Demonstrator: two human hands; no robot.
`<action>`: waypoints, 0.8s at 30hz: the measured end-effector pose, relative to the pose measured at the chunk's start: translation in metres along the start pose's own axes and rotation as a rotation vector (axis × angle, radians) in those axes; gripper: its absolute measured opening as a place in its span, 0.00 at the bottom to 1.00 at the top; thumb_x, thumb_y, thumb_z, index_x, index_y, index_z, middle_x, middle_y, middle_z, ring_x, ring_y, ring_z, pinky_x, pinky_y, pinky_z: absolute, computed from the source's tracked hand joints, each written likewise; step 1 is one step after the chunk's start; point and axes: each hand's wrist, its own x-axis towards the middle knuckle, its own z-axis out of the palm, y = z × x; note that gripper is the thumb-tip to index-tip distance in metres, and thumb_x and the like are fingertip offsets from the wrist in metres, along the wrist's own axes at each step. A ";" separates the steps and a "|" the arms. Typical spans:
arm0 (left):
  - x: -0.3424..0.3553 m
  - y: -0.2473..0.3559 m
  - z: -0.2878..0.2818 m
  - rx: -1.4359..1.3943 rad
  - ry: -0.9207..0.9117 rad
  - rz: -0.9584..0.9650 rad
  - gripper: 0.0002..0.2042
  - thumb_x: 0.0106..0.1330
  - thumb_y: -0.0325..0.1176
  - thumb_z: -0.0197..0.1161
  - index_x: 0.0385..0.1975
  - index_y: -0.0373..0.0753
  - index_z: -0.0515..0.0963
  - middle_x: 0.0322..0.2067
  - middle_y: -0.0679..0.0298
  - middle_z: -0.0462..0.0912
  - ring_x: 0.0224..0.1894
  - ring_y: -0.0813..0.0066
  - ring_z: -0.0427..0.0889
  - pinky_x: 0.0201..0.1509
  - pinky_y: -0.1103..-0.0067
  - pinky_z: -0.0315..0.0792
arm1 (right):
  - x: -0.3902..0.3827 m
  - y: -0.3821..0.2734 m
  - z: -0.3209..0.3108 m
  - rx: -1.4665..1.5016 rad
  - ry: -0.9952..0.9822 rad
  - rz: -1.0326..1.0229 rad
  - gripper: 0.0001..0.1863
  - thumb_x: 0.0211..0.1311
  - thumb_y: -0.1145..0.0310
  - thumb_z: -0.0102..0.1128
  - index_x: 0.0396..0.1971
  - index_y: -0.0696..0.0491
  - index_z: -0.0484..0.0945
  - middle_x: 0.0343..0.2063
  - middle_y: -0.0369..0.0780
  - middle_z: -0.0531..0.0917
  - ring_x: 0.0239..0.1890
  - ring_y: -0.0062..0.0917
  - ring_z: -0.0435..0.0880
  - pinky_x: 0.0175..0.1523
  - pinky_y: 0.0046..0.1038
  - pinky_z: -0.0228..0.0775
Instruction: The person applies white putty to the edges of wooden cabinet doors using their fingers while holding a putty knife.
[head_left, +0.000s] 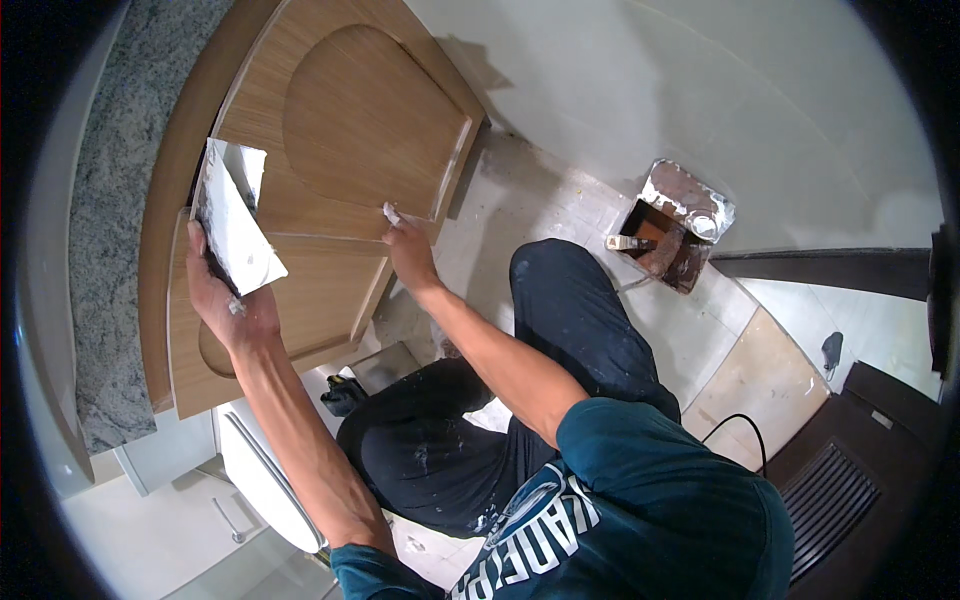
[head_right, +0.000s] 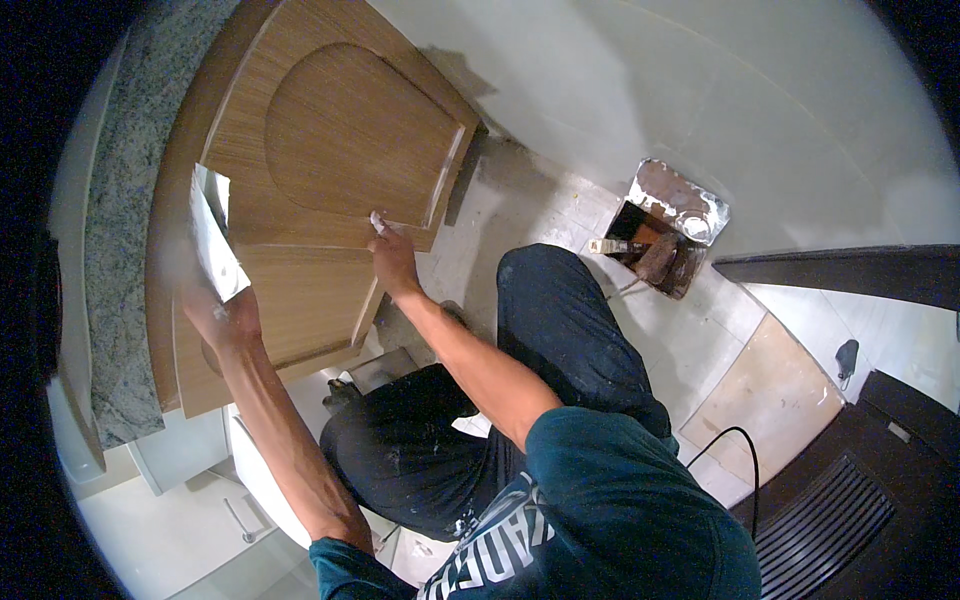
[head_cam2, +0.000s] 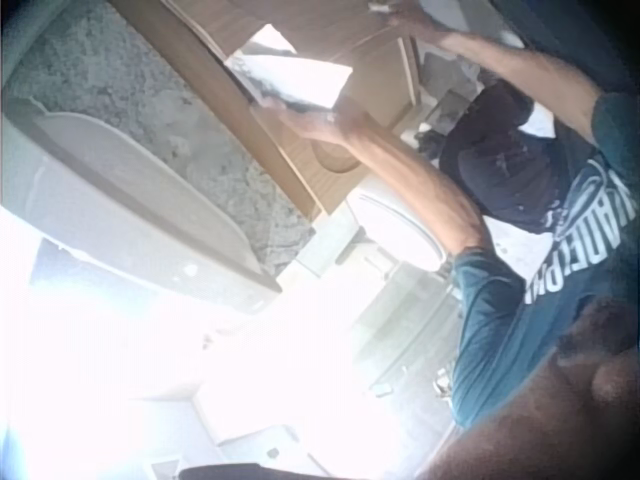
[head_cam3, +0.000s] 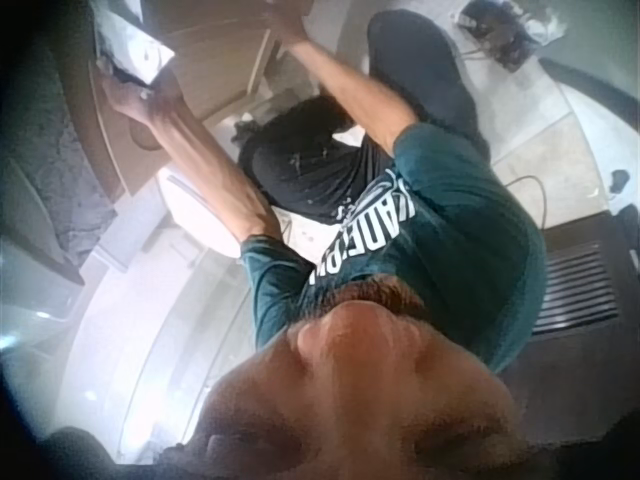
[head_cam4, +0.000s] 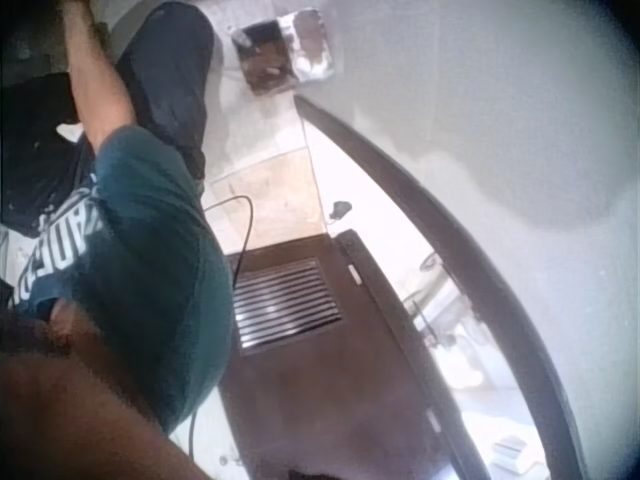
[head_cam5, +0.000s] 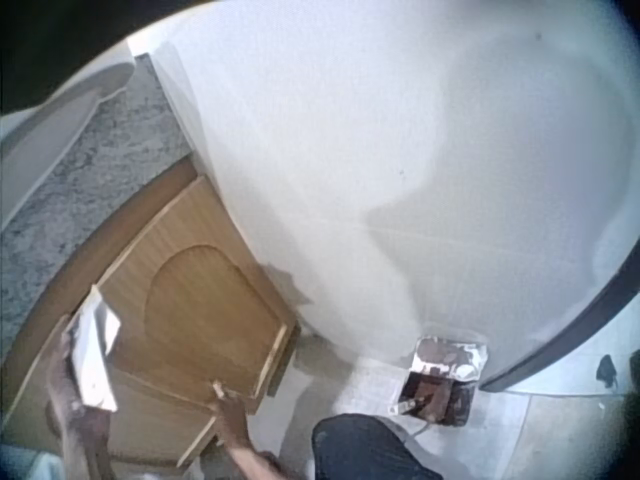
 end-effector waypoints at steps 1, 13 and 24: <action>0.000 -0.001 -0.002 0.008 -0.012 -0.002 0.17 0.73 0.38 0.49 0.52 0.32 0.72 0.44 0.61 0.80 0.42 0.75 0.80 0.43 0.78 0.74 | 0.002 0.001 0.005 0.002 0.010 -0.086 0.17 0.52 0.68 0.50 0.39 0.61 0.77 0.28 0.40 0.74 0.34 0.26 0.71 0.42 0.32 0.64; 0.000 0.000 0.007 -0.052 -0.018 0.000 0.17 0.72 0.38 0.50 0.51 0.32 0.72 0.44 0.61 0.81 0.44 0.74 0.80 0.46 0.78 0.74 | 0.012 -0.007 -0.012 0.555 -0.007 0.296 0.05 0.59 0.64 0.52 0.34 0.45 0.73 0.30 0.28 0.71 0.32 0.16 0.64 0.40 0.23 0.56; 0.001 0.000 -0.006 -0.045 -0.055 0.015 0.16 0.73 0.38 0.50 0.50 0.33 0.73 0.44 0.62 0.81 0.43 0.76 0.81 0.44 0.79 0.74 | -0.011 -0.013 0.036 0.090 -0.011 -0.020 0.40 0.56 0.68 0.54 0.70 0.54 0.50 0.34 0.37 0.71 0.39 0.26 0.69 0.48 0.34 0.64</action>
